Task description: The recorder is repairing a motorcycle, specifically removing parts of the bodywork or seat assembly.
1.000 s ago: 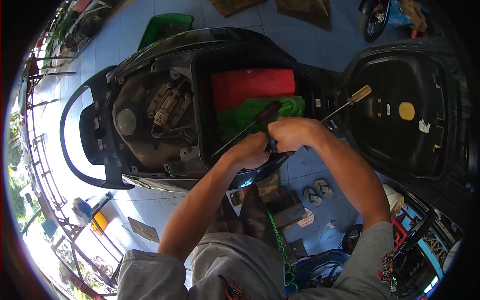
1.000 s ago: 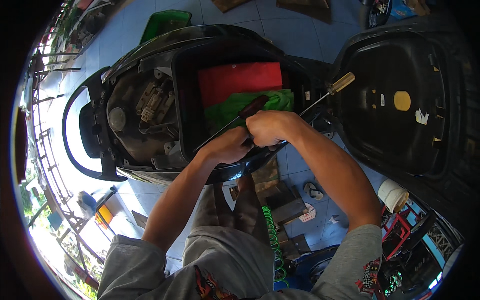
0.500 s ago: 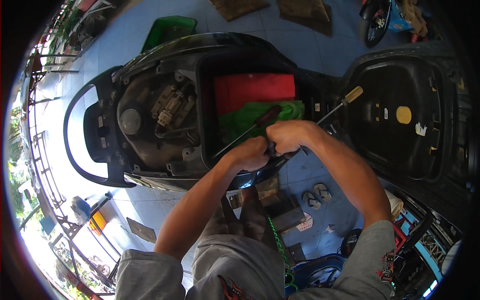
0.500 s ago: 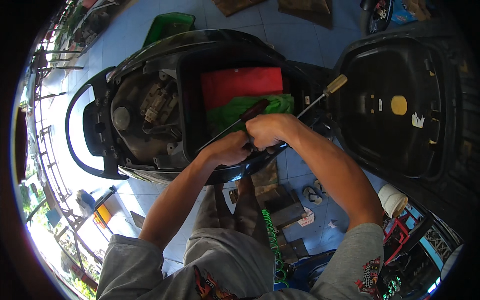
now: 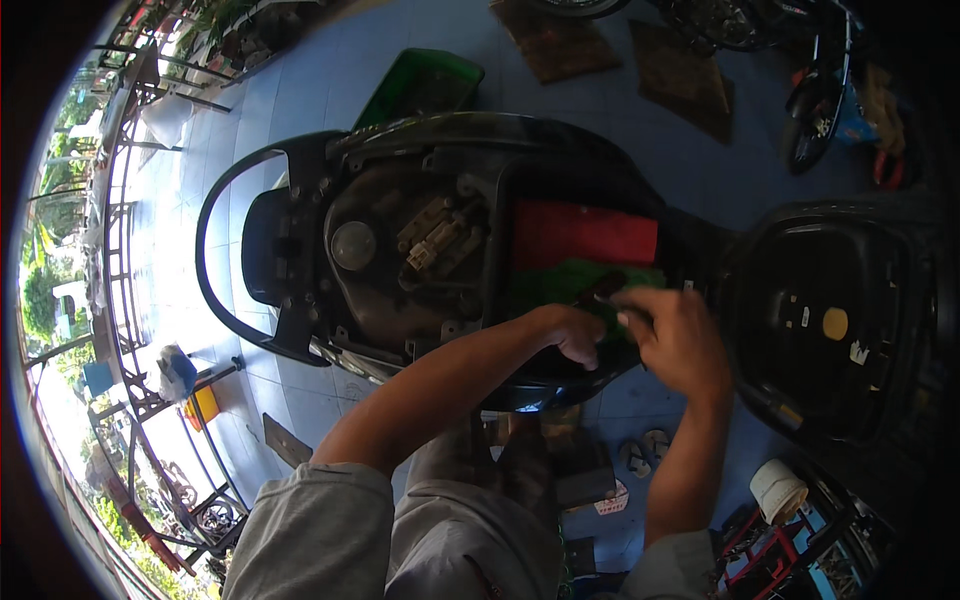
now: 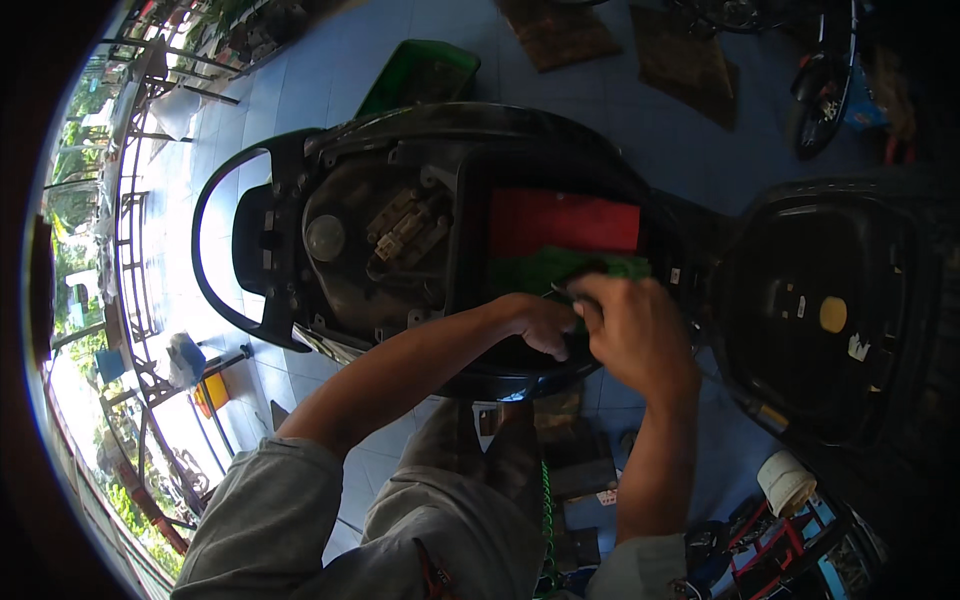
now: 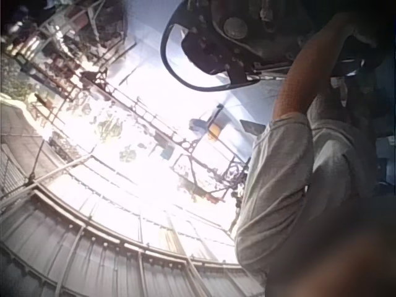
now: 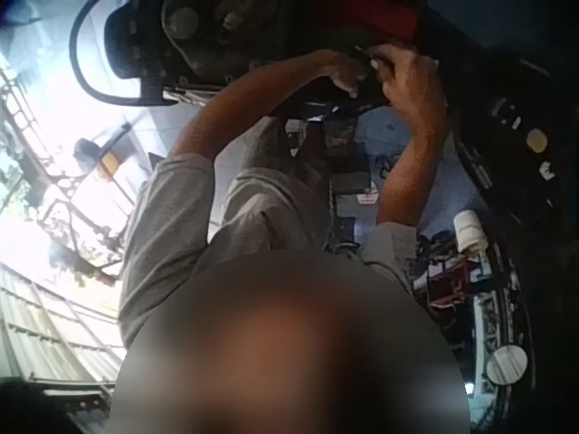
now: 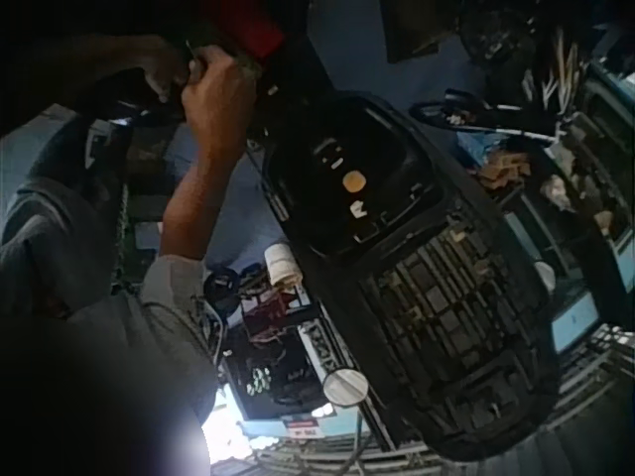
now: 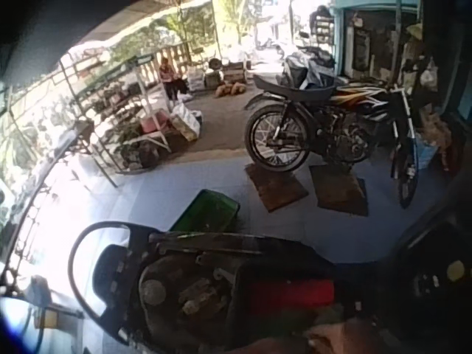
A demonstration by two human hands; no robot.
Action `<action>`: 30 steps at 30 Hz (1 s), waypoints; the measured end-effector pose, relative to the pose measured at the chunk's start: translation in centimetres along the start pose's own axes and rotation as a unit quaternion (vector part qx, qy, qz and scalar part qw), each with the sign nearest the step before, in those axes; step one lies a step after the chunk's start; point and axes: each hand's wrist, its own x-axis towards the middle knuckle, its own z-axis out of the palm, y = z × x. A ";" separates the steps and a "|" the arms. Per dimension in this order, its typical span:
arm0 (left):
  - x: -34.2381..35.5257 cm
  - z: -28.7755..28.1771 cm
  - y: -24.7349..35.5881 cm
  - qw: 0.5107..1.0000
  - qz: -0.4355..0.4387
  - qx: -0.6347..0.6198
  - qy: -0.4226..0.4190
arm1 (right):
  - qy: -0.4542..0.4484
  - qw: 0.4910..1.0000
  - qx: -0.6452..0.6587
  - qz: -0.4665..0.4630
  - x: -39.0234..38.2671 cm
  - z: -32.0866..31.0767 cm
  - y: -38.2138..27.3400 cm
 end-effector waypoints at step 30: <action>-1.1 -3.1 -2.1 0.982 0.129 -0.084 0.108 | 0.161 0.909 0.267 0.276 -8.5 10.4 5.9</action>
